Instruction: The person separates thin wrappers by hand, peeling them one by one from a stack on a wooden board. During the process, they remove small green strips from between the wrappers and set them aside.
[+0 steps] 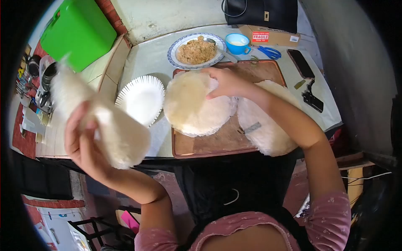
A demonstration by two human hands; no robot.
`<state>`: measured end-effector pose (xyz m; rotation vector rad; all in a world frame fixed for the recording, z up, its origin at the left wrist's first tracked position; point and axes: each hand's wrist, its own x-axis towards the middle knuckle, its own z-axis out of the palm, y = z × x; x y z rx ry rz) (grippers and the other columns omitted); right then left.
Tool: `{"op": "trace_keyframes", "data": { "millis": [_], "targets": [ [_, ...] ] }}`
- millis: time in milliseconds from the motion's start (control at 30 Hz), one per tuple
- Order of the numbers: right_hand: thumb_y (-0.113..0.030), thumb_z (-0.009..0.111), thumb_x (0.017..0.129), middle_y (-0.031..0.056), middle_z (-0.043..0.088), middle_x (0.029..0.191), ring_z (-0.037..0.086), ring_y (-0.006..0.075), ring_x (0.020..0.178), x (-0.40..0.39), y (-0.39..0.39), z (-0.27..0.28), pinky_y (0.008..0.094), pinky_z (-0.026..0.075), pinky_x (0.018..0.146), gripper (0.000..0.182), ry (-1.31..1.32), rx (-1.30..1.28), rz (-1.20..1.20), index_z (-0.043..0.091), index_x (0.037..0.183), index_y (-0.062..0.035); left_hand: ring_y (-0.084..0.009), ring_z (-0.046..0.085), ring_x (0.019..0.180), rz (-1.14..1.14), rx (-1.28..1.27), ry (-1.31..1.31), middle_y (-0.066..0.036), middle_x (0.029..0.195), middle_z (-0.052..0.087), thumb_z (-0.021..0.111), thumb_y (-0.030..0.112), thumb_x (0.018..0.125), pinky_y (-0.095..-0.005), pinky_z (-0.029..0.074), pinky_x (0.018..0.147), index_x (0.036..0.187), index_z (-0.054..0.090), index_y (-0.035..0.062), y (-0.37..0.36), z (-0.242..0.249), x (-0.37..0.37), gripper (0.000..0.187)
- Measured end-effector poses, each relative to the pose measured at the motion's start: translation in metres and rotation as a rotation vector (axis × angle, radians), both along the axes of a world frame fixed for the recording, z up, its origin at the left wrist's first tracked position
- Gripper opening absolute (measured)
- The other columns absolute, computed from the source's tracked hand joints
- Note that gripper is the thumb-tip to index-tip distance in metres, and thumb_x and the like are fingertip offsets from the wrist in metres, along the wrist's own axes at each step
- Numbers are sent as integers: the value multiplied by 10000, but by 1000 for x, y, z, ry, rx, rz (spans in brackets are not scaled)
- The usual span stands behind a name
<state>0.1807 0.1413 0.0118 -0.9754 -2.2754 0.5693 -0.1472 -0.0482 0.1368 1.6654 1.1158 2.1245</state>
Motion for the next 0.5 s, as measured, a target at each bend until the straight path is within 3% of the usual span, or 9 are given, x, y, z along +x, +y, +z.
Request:
{"op": "trace_keyframes", "data": {
  "millis": [67,100,167,200,233,300,333,433,500],
  "targets": [
    [-244,757,812,146,608,1230,585,262,1134,6,-26,9,360,458,993,727,-85,165,-187,436,1441,-76,-230,674,916,-118,-104,117,-208,1015,716,461,16,755,-293,496,871,980,701,-94,-3,16,64,347],
    [-249,739,839,142,586,1267,570,260,1155,8,-44,26,370,449,1007,721,37,-46,-135,408,1457,-79,-247,687,845,-394,-141,173,-216,937,724,466,15,698,-301,512,826,929,722,-79,5,21,77,357],
    [-258,703,893,135,544,1342,541,257,1196,12,-79,63,389,432,1033,711,287,-463,-35,353,1488,-86,-239,701,871,-792,-217,334,-194,934,740,479,-20,688,-302,528,798,915,742,-61,30,30,101,350],
    [-373,594,983,116,547,1356,542,232,1201,25,-81,45,416,423,1047,613,572,-640,198,375,1474,-78,-237,705,899,-990,-235,425,-181,945,744,513,-31,695,-296,527,813,920,744,-59,47,33,112,323],
    [-482,466,1024,102,535,1385,534,203,1230,33,-85,39,413,426,1050,606,889,-968,383,370,1482,-96,-245,689,899,-1030,-272,365,-188,939,727,513,-29,686,-319,520,847,912,725,-75,54,32,128,314],
    [-533,376,1034,97,522,1414,526,200,1260,47,-106,39,409,413,1074,636,1147,-1000,92,373,1483,-83,-261,658,898,-1105,-343,236,-202,926,691,511,-25,667,-364,507,916,896,688,-106,68,31,160,300],
    [-530,354,1040,96,489,1450,499,206,1296,70,-110,33,403,394,1098,653,1245,-1042,81,367,1486,-53,-247,645,976,-1072,-331,256,-195,990,694,498,-38,712,-338,486,934,953,694,-93,78,28,172,316],
    [-549,350,1025,121,551,1387,561,248,1244,119,-151,43,410,464,1040,675,1514,-970,204,378,1490,-61,-173,624,1044,-1032,-388,345,-134,1089,702,551,-18,820,-280,473,915,1085,698,-35,108,1,202,304],
    [-421,429,1033,123,565,1356,572,229,1224,148,-152,24,385,478,1021,586,1494,-860,22,367,1496,-67,-138,615,1033,-1012,-471,397,-100,1102,696,610,17,860,-261,479,887,1185,661,2,129,-34,214,328]
  ]
}}
